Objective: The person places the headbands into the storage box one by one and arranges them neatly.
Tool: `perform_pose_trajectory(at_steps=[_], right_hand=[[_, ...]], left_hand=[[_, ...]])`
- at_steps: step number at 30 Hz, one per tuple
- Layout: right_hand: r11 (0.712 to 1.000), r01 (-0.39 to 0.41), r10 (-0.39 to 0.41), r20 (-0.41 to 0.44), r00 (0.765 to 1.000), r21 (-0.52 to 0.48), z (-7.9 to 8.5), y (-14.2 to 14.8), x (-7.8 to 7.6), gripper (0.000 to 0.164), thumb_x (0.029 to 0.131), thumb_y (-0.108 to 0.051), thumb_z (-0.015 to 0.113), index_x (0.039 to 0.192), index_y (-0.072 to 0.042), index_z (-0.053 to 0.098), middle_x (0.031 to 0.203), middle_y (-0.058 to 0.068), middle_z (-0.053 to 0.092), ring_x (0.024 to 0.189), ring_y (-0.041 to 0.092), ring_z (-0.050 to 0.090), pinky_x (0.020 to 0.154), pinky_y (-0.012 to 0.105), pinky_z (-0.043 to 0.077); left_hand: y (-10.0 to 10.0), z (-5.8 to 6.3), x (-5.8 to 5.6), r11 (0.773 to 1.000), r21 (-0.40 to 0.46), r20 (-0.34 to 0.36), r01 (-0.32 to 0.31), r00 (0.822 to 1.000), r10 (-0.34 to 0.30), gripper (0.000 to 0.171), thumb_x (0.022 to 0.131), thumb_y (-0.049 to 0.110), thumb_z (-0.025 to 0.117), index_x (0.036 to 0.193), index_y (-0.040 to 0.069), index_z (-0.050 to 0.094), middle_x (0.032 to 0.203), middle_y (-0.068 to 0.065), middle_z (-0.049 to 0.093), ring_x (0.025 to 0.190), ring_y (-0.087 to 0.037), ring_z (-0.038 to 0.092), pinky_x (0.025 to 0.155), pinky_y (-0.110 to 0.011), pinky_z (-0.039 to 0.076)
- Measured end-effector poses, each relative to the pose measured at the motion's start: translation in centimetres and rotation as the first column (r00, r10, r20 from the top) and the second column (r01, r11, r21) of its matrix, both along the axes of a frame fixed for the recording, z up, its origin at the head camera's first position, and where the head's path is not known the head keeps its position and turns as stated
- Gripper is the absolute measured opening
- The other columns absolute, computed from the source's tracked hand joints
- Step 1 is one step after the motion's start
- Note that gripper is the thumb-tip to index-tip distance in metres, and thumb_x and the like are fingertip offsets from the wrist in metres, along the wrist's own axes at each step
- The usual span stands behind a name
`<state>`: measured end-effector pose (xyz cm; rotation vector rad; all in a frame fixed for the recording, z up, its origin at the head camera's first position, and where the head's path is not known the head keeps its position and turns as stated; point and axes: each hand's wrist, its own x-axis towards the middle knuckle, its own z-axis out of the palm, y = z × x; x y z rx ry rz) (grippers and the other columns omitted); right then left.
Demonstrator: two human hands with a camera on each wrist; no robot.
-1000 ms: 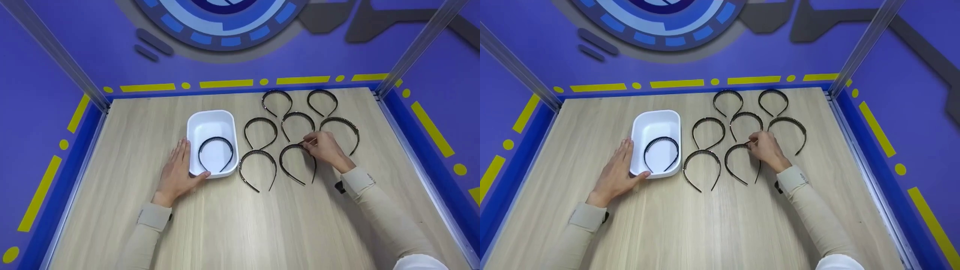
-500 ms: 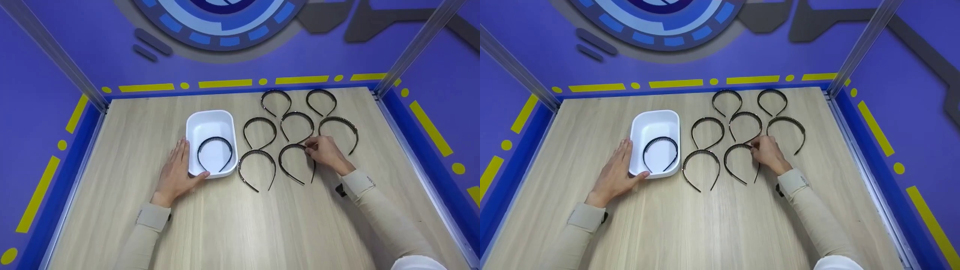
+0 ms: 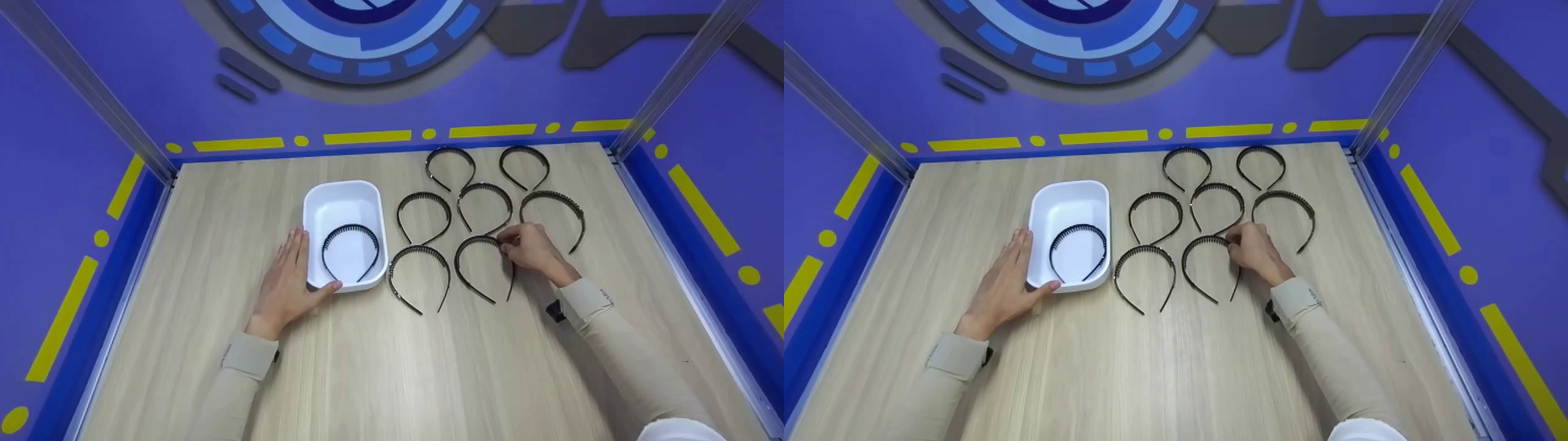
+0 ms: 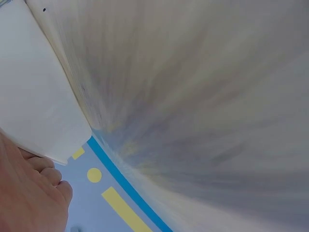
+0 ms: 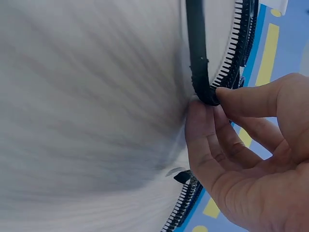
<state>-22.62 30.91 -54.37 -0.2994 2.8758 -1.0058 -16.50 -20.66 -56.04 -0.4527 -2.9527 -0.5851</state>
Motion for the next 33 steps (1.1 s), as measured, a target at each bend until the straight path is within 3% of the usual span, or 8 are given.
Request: perform_pose_trajectory(at_steps=[6,13,20,33], right_hand=[[0.999,0.024,-0.023,0.055,0.998,-0.023,0.8,0.5,0.1,0.024,0.097,-0.001,0.069,0.117,0.004,0.079,0.11,0.025,0.078,0.098,0.04,0.076,0.066,0.021,0.054],[0.999,0.048,-0.048,0.064,0.997,-0.001,1.3,0.9,0.1,0.021,0.097,-0.003,0.071,0.115,0.002,0.081,0.107,0.023,0.079,0.081,0.022,0.071,0.062,0.022,0.052],[0.998,0.054,-0.052,0.082,0.995,-0.016,1.9,0.9,0.2,0.024,0.097,-0.003,0.07,0.118,0.002,0.08,0.109,0.024,0.079,0.08,0.017,0.07,0.061,0.019,0.053],[0.995,0.045,-0.04,0.065,0.997,-0.088,4.0,0.0,0.1,0.025,0.096,-0.002,0.07,0.118,0.003,0.08,0.112,0.025,0.078,0.095,0.035,0.076,0.063,0.016,0.053]], left_hand=[[0.0,0.1,0.0,1.0,-0.003,0.015,-0.001,1.0,0.001,0.127,0.089,0.078,0.066,0.169,-0.005,0.012,0.178,-0.023,0.013,0.167,-0.035,0.011,0.137,-0.048,0.014],[0.0,0.1,0.0,1.0,-0.001,0.01,0.001,1.0,-0.001,0.127,0.089,0.078,0.066,0.169,-0.004,0.011,0.178,-0.023,0.012,0.167,-0.035,0.011,0.137,-0.048,0.015],[0.1,0.1,0.1,1.0,0.0,0.007,-0.001,1.0,0.001,0.126,0.089,0.078,0.066,0.169,-0.004,0.012,0.178,-0.023,0.012,0.167,-0.036,0.012,0.137,-0.05,0.015],[0.1,0.1,0.1,1.0,0.011,-0.014,0.005,1.0,-0.004,0.127,0.089,0.077,0.067,0.168,-0.006,0.013,0.177,-0.024,0.015,0.167,-0.036,0.012,0.138,-0.047,0.015]])
